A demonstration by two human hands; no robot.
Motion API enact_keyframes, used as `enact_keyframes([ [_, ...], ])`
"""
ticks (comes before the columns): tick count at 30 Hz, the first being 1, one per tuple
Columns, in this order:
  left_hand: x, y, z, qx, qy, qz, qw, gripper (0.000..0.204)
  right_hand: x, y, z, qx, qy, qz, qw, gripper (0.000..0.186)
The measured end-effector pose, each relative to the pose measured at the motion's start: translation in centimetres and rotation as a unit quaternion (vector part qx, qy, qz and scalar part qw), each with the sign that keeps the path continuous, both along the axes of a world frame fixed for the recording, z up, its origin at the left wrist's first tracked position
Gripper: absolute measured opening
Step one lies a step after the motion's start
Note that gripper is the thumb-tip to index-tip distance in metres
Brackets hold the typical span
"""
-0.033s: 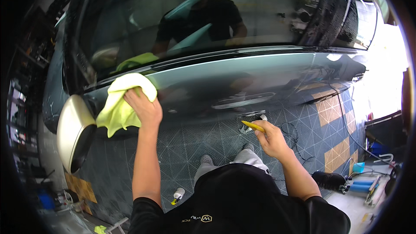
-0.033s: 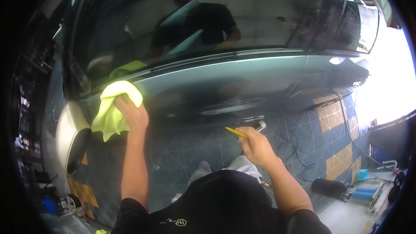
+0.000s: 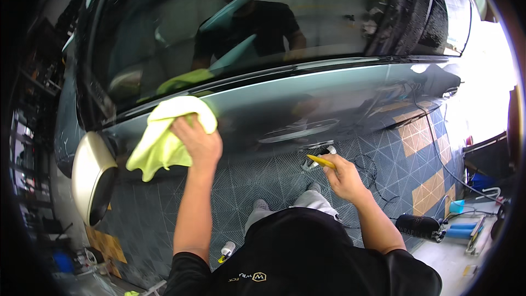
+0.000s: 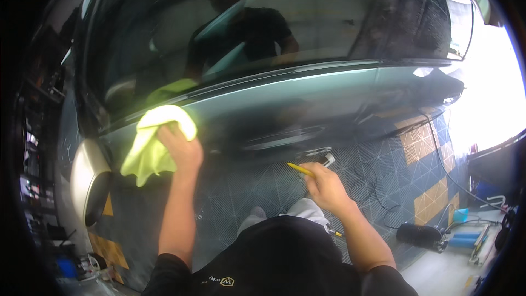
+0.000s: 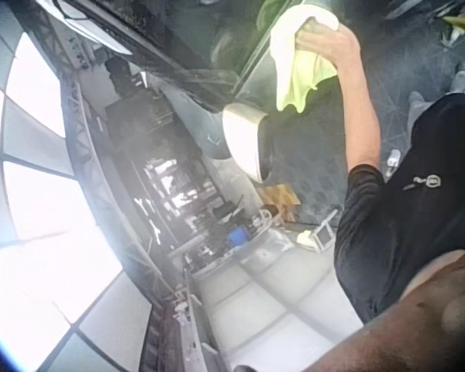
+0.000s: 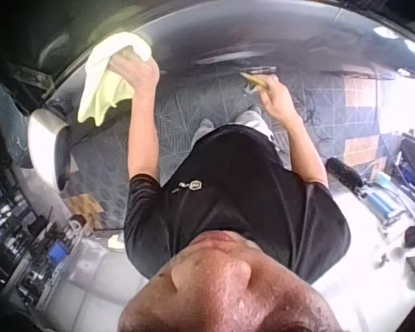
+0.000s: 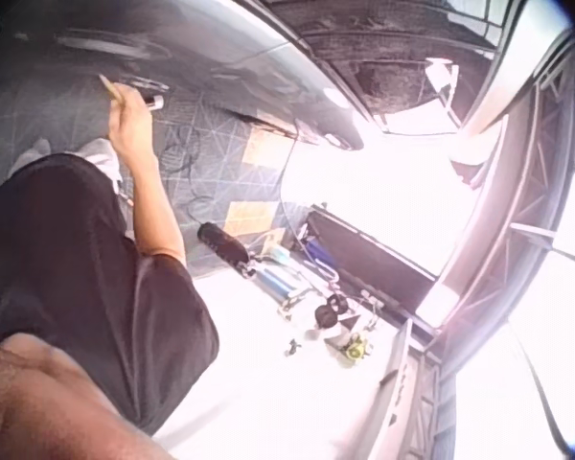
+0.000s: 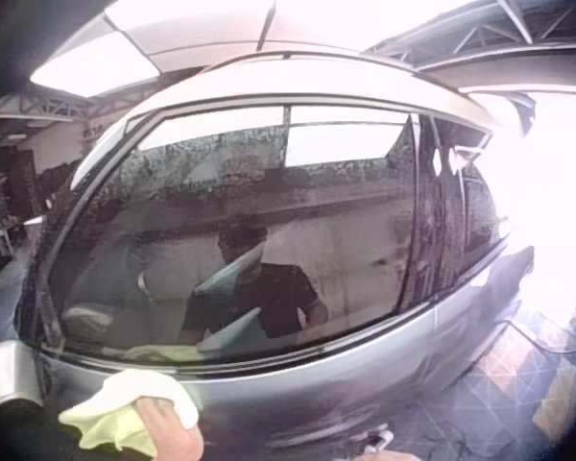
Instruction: The person applies a protective film to the side of a car, using a yellow squeegee to smooth the surface and a metal blade to trim excess material along the door edge and side mirror. They wipe the area with a cloth and use a spray bottle to apply liquid during the process.
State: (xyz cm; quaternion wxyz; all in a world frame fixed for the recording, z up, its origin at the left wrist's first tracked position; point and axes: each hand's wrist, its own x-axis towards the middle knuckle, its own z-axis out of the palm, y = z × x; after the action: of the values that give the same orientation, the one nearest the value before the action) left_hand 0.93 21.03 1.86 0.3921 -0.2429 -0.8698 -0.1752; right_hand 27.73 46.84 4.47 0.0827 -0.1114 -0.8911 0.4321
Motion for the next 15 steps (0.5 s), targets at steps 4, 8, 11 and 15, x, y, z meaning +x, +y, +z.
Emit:
enact_keyframes([
  [4, 5.7, 14.8, 1.8, -0.055, -0.005, -0.073, 0.996, 0.043, 4.5, 6.1, -1.5, -0.024, 0.014, -0.099, 0.995, 0.028],
  [8, 10.8, 27.7, 2.8, -0.082, -0.001, -0.109, 0.991, 0.04, 10.4, 12.0, -2.5, -0.044, -0.003, -0.216, 0.975, 0.026],
  [11, 13.7, 35.8, 3.3, -0.08, -0.014, -0.166, 0.983, 0.045, 15.6, 15.5, -3.5, -0.053, -0.016, -0.297, 0.953, 0.025],
  [15, 17.9, 46.6, 4.8, -0.023, -0.133, -0.343, 0.93, 0.05, 20.4, 19.2, -4.0, -0.088, -0.038, -0.35, 0.932, 0.029],
])
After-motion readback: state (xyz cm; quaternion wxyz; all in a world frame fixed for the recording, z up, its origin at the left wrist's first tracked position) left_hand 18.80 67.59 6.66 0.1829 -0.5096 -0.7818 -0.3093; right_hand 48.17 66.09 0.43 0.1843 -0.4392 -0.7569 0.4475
